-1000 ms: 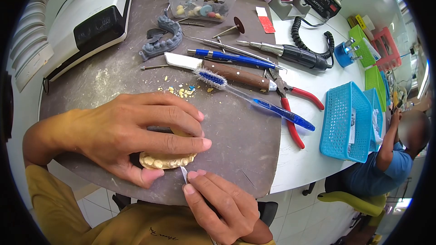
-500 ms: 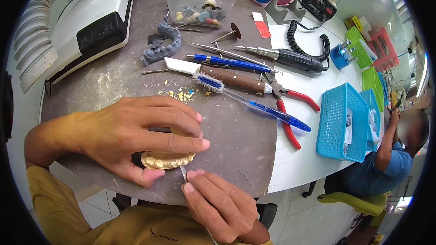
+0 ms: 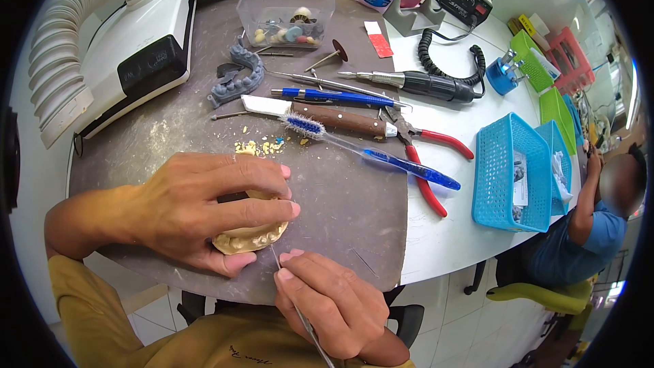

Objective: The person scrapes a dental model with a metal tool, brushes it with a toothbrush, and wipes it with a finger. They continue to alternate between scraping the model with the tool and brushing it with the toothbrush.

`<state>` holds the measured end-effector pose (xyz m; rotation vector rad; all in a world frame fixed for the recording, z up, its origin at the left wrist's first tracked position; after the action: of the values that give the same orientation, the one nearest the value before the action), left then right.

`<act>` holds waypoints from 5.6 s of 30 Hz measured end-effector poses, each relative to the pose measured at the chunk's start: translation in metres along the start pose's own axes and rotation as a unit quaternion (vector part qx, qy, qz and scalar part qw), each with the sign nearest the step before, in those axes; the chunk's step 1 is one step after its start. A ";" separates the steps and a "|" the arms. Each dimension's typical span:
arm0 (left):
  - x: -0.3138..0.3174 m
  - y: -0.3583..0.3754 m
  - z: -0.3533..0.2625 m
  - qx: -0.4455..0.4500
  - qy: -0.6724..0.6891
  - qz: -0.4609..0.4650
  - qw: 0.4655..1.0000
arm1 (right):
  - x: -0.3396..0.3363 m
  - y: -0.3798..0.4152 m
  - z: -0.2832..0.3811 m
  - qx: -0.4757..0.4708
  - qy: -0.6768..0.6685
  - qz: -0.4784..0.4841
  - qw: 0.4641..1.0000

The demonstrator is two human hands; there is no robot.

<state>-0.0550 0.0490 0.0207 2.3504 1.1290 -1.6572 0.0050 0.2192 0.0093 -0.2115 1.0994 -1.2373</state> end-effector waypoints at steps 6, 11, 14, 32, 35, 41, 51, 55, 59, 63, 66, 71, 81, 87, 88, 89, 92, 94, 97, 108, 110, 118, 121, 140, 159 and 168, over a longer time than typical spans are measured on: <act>0.000 0.000 0.000 -0.004 0.004 0.003 1.000 | 0.003 0.001 -0.003 0.005 -0.023 -0.005 1.000; 0.000 0.000 0.001 -0.005 0.005 0.002 1.000 | 0.003 0.001 -0.003 0.009 -0.021 -0.006 1.000; 0.000 0.000 0.001 -0.005 0.007 0.003 1.000 | 0.002 -0.001 0.000 0.016 -0.025 0.005 1.000; 0.000 -0.001 0.001 -0.007 0.004 0.001 1.000 | -0.001 -0.008 0.008 0.030 -0.018 -0.037 0.999; -0.001 -0.001 0.001 -0.005 0.006 -0.001 1.000 | -0.001 -0.007 0.007 0.030 -0.019 -0.030 0.999; -0.001 -0.002 0.000 0.004 0.000 -0.006 1.000 | -0.001 -0.008 0.008 0.032 -0.012 -0.022 0.999; -0.001 -0.003 0.002 0.001 0.031 0.001 1.000 | 0.000 -0.006 0.008 0.019 -0.001 -0.017 1.000; -0.002 -0.002 0.004 0.007 0.035 0.007 0.999 | 0.001 -0.005 0.008 0.023 0.028 -0.005 0.999; -0.002 -0.003 0.005 0.007 0.045 0.013 0.999 | 0.000 -0.002 0.008 0.018 0.019 -0.015 1.000; -0.002 -0.002 0.005 0.009 0.050 0.012 0.999 | -0.001 -0.002 0.009 0.011 0.000 -0.008 1.000; -0.002 -0.003 0.005 0.012 0.047 0.008 0.999 | 0.000 -0.003 0.010 0.009 -0.002 -0.005 1.000; -0.002 -0.004 0.004 0.011 0.047 0.005 0.999 | 0.000 -0.002 0.007 0.009 0.002 -0.005 1.000; -0.002 -0.004 0.006 0.015 0.060 0.017 0.998 | 0.001 -0.002 0.009 0.013 0.007 0.001 1.000; -0.003 -0.004 0.009 0.018 0.078 0.030 0.996 | 0.001 -0.003 0.008 0.021 0.007 0.007 1.000; -0.003 -0.004 0.009 0.018 0.078 0.030 0.996 | 0.001 -0.003 0.008 0.021 0.013 0.009 1.000; -0.002 -0.004 0.010 0.019 0.083 0.033 0.996 | 0.001 -0.003 0.008 0.021 0.013 0.009 1.000; -0.001 -0.004 0.010 0.021 0.090 0.036 0.995 | -0.004 -0.004 0.007 0.020 0.009 0.007 1.000; 0.000 -0.003 0.011 0.019 0.093 0.037 0.995 | -0.001 -0.004 0.001 0.025 -0.038 0.112 0.993; 0.000 -0.003 0.011 0.021 0.102 0.036 0.994 | 0.001 -0.002 0.001 0.009 -0.044 0.098 0.994; 0.000 -0.003 0.011 0.022 0.105 0.039 0.993 | 0.002 -0.002 0.010 0.016 -0.009 0.008 1.000; 0.000 -0.003 0.011 0.023 0.105 0.040 0.993 | 0.001 -0.002 0.009 0.019 -0.009 0.005 1.000; 0.001 -0.003 0.011 0.026 0.107 0.042 0.993 | 0.001 -0.003 0.009 0.021 -0.008 0.012 1.000; 0.001 -0.004 0.011 0.025 0.109 0.041 0.993 | 0.001 -0.003 0.009 0.021 -0.011 0.006 1.000; 0.001 -0.003 0.008 0.056 0.084 0.039 0.994 | 0.004 0.007 -0.003 -0.009 0.043 -0.023 0.999; 0.002 0.011 -0.002 -0.068 0.249 -0.085 0.962 | -0.041 -0.063 -0.073 0.022 0.264 0.073 0.961; 0.007 0.008 0.000 -0.039 0.177 -0.079 0.980 | -0.063 -0.045 -0.034 0.087 0.105 0.042 0.990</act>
<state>-0.0496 0.0469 0.0126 2.6339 1.4410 -1.2330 -0.0447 0.2682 0.0567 0.0988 1.1611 -1.2924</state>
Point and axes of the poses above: each hand's wrist, its own y-axis away from the middle knuckle, its own x-axis out of the palm, z = x × y, the point moved 6 cm from there along -y, towards the middle knuckle, and after that the axes turned 2 degrees about -y, right-handed, at the moved point
